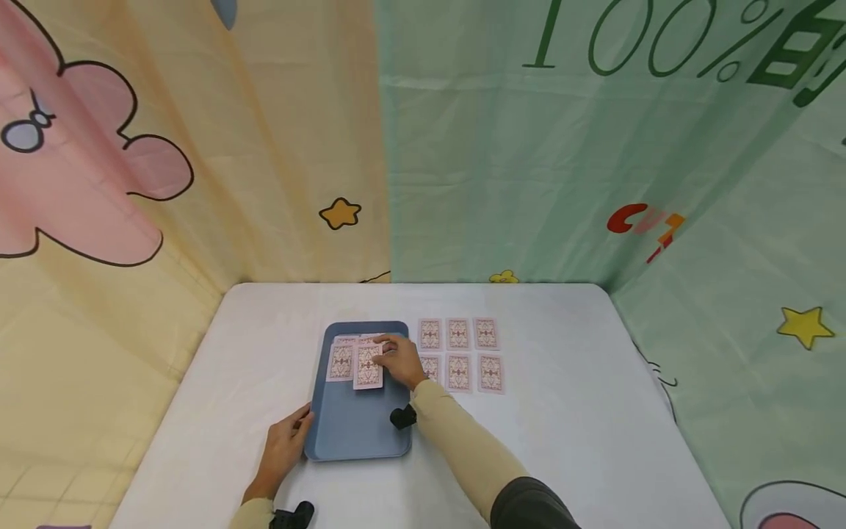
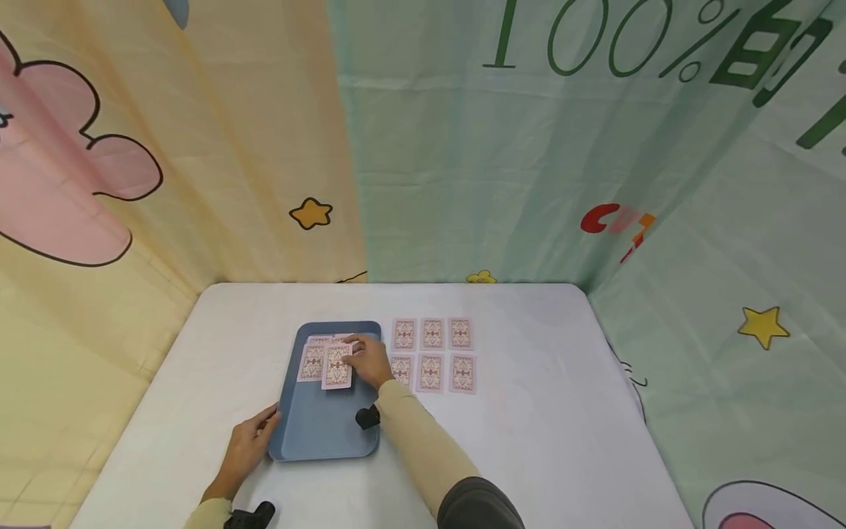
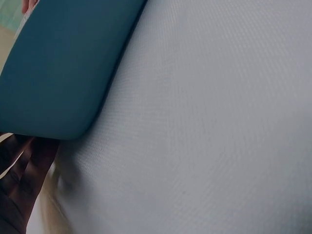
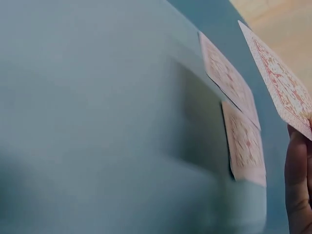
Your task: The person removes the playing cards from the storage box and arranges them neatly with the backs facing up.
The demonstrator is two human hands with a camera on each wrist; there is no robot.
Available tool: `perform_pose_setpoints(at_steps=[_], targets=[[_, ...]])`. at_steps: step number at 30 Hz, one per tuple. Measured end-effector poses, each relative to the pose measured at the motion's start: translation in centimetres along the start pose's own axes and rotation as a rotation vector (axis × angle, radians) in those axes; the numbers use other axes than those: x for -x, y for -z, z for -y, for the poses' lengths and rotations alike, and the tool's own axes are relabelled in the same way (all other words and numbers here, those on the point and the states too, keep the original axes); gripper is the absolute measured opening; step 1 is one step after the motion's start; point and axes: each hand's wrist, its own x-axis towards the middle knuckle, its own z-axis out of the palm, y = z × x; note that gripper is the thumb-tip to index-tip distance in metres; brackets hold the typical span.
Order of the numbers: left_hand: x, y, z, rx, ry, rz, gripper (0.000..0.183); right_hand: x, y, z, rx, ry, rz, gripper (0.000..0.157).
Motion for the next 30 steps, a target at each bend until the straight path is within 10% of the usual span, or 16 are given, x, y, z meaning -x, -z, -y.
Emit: perform_pose_setpoints(at_steps=[30], targets=[[0.0,0.1,0.3,-0.028,0.033,0.020,0.036,-0.2,12.5,-3.7,-0.187,-0.102,-0.195,0.037]])
